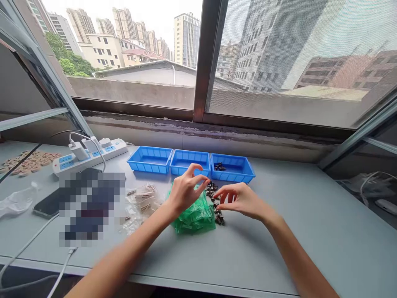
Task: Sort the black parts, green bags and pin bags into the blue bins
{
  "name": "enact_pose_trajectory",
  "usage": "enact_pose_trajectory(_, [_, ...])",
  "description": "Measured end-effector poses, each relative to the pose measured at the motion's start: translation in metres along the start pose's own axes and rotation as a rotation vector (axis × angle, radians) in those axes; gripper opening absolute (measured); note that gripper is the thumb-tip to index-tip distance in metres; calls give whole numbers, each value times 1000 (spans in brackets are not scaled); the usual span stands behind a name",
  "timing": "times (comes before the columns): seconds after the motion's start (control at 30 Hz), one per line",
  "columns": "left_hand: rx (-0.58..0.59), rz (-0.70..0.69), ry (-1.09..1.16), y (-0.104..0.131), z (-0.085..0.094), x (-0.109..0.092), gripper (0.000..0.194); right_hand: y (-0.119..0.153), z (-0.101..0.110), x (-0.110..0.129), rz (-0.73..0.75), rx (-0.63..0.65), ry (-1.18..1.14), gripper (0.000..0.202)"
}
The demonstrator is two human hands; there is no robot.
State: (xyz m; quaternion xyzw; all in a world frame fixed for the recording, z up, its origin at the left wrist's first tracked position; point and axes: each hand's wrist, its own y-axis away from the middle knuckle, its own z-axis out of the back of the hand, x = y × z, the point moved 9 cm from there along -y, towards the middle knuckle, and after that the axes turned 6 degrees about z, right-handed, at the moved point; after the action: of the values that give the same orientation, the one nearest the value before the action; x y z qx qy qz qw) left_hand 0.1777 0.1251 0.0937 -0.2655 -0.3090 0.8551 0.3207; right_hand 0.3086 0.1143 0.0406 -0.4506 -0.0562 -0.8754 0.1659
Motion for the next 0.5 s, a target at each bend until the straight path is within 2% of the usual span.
enact_pose_trajectory(0.1, [2,4,-6,-1,1,1,26,3,-10,-2,-41,105,66,16])
enact_pose_trajectory(0.23, [1,11,-16,-1,2,3,32,7,-14,0,-104,171,194,24])
enact_pose_trajectory(0.33, [0,3,-23,1,1,3,36,9,-16,5,-106,182,249,24])
enact_pose_trajectory(0.5, [19,14,-22,1,-2,5,31,7,-14,8,-55,132,282,12])
